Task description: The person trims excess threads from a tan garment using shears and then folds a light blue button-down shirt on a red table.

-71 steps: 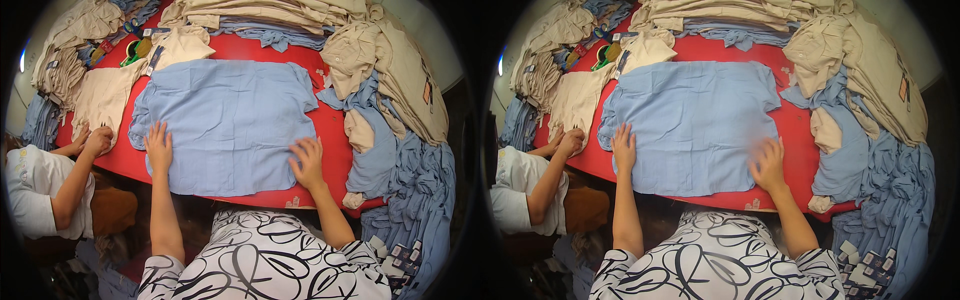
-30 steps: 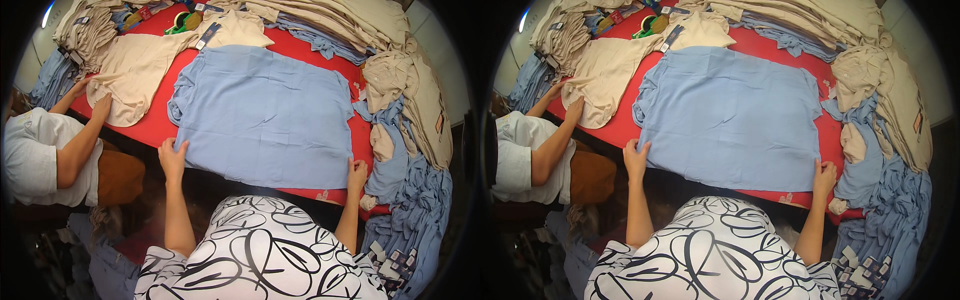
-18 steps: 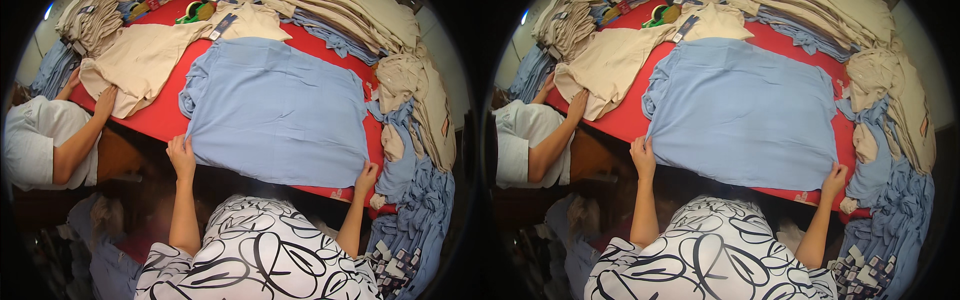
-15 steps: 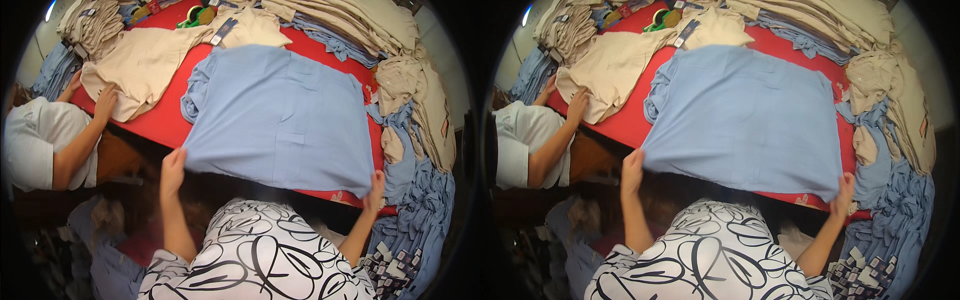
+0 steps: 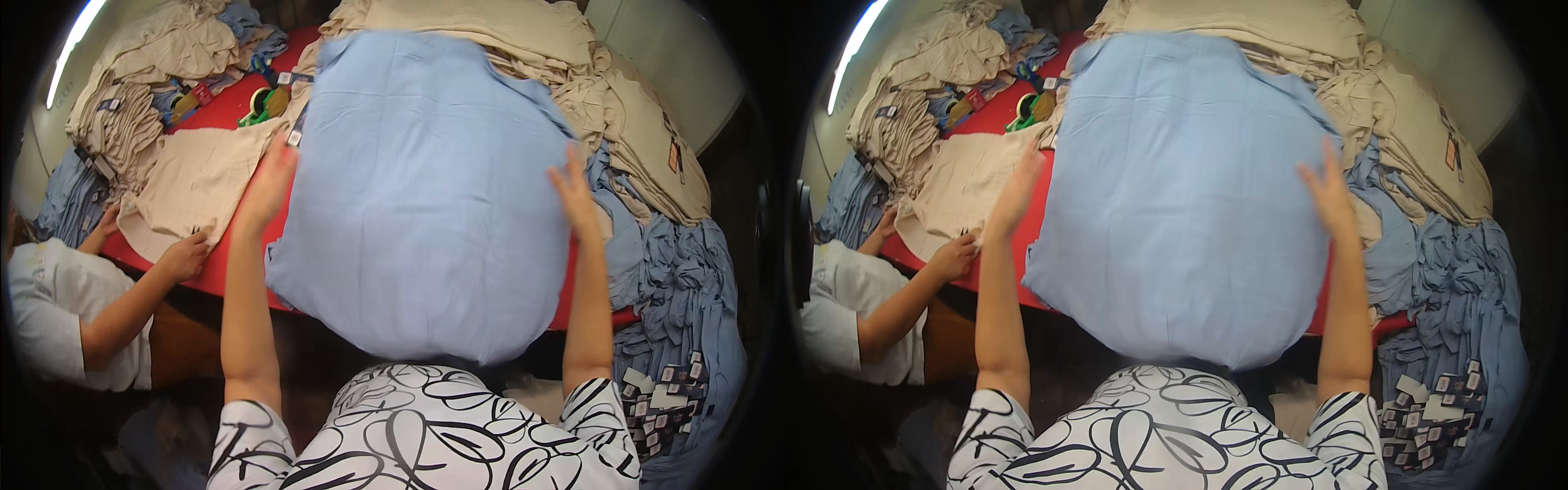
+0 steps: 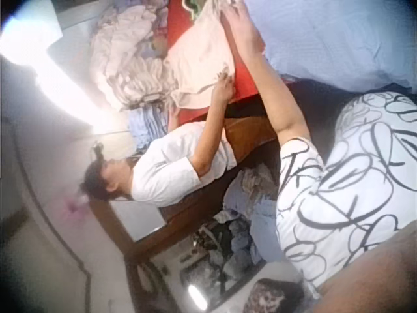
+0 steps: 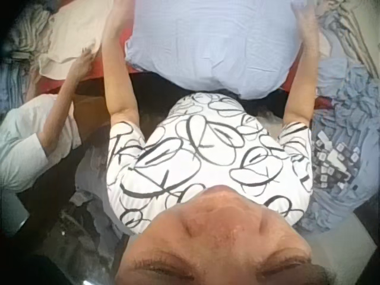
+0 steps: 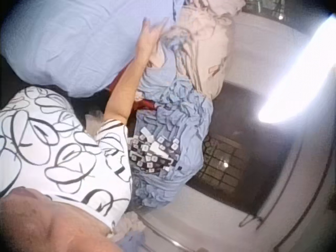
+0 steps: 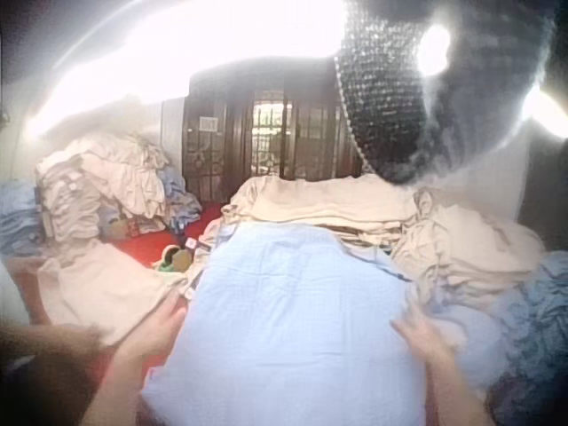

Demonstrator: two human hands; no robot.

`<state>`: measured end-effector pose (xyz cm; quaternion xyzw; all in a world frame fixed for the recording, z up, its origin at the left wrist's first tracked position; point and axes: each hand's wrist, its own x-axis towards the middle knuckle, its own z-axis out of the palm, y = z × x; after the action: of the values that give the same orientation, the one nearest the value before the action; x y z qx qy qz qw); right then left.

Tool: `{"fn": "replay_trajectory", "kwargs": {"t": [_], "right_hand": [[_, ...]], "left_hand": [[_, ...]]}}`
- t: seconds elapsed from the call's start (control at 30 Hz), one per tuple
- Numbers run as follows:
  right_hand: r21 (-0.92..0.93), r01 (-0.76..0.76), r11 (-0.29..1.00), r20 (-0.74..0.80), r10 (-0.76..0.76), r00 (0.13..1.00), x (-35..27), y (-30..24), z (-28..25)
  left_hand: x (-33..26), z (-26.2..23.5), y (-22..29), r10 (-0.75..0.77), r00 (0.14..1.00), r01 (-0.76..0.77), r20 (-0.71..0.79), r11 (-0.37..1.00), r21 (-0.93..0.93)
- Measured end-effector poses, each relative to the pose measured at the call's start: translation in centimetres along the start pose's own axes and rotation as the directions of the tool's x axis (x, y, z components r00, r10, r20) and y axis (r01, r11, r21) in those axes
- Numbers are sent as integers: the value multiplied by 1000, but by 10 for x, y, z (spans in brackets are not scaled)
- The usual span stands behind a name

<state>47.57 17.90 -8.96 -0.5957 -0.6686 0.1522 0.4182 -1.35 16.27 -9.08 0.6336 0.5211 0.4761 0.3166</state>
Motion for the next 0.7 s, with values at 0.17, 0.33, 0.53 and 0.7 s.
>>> {"fn": "replay_trajectory", "kwargs": {"t": [0.17, 0.33, 0.53, 0.7], "right_hand": [[-496, -20, 868, 199, 136, 971, -101, 14, 86], [-675, 45, 736, 123, 52, 991, -137, 47, 104], [-569, 202, 797, 197, -106, 975, -127, 65, 82], [-587, 95, 804, 53, -79, 995, -134, 97, 67]], "left_hand": [[-64, 75, -44, -229, 959, 19, 166, 637, 771], [-78, 78, -114, 30, 998, -57, 49, 517, 854], [-80, 55, -107, 48, 984, -166, 171, 599, 783], [-99, 42, -107, 202, 977, -185, 71, 627, 757]]}}
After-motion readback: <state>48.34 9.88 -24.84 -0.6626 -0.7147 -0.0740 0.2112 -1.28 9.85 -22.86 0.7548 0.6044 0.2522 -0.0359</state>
